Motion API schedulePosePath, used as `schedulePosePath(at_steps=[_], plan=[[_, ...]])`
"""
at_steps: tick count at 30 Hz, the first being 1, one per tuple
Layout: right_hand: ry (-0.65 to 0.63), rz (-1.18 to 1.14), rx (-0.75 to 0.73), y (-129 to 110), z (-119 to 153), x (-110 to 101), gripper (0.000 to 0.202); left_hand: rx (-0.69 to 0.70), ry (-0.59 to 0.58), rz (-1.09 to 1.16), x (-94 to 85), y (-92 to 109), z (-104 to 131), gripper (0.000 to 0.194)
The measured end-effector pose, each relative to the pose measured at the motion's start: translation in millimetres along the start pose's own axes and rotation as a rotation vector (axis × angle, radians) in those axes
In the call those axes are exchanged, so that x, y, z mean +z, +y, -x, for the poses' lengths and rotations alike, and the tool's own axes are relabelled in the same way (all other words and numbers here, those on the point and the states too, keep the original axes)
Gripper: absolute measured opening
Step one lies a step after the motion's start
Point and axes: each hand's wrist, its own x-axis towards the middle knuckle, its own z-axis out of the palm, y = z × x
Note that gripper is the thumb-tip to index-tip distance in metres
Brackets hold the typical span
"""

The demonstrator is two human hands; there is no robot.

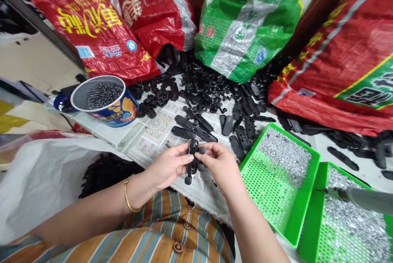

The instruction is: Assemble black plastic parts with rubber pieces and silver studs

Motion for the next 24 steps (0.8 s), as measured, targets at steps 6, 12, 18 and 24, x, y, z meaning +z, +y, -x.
schedulePosePath(at_steps=[6, 12, 18, 24], plan=[[0.043, 0.009, -0.062, 11, -6, 3, 0.039, 0.042, 0.017, -0.099, 0.9, -3, 1, 0.046], [-0.012, 0.033, -0.049, 13, -6, 4, 0.036, 0.244, 0.023, -0.169, -1.2, -8, -2, 0.055], [0.006, 0.171, -0.121, 16, -2, 13, 0.027, 0.189, 0.086, -0.204, -1.0, -1, 0, 0.056], [0.112, 0.938, -0.313, -22, -18, -34, 0.024, 0.032, 0.159, -0.214, 0.7, 16, 4, 0.052]])
